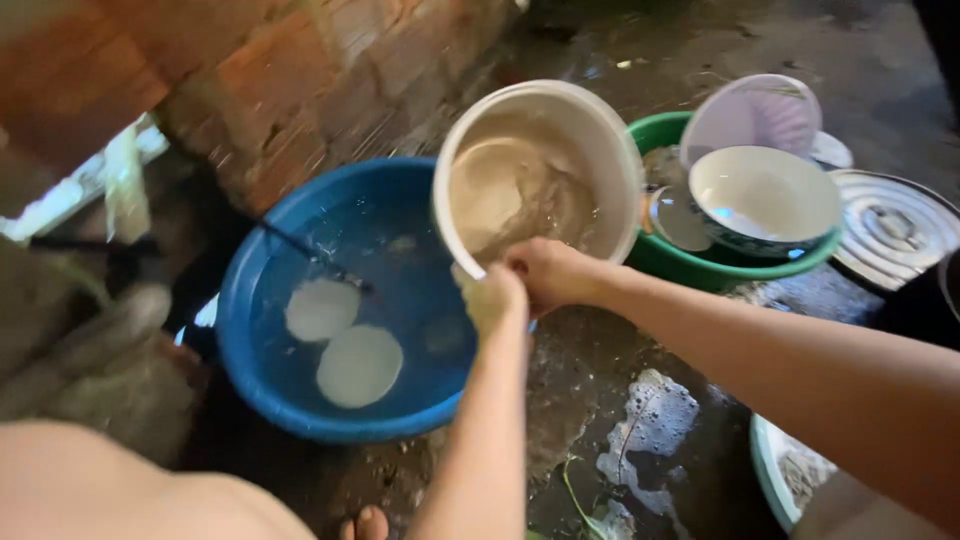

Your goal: Washing and rinsing a metal pot at an outdoor tap.

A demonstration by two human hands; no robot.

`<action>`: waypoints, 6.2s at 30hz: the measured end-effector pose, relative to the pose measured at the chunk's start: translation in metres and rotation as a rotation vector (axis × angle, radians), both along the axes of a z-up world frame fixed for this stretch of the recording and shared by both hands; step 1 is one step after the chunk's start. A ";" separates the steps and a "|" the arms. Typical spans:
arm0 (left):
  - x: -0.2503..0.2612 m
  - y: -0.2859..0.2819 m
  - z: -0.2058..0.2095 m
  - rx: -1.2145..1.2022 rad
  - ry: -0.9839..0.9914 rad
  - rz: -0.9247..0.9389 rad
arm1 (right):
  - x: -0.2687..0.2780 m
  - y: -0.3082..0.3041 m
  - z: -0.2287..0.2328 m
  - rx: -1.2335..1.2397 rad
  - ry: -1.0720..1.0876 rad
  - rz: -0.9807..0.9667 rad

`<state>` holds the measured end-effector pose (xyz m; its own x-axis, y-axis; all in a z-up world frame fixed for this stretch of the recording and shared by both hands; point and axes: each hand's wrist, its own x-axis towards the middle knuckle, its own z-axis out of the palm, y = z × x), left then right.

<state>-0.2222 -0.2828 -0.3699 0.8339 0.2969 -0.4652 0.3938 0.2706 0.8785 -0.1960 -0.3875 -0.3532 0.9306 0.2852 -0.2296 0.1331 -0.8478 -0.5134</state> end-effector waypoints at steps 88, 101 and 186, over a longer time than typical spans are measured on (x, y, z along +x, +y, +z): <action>-0.002 -0.005 0.060 0.198 0.137 -0.230 | 0.025 -0.097 -0.030 -0.200 0.087 0.475; 0.027 0.016 0.059 0.316 0.121 -0.227 | -0.033 -0.044 0.046 0.012 0.173 0.238; 0.026 0.005 0.042 0.124 0.169 -0.194 | -0.022 -0.102 0.027 -0.668 -0.022 0.489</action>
<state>-0.1959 -0.2783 -0.3276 0.7943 0.2026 -0.5728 0.5717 0.0699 0.8175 -0.2175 -0.4891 -0.3258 0.7433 0.4687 -0.4773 0.5700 -0.8173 0.0850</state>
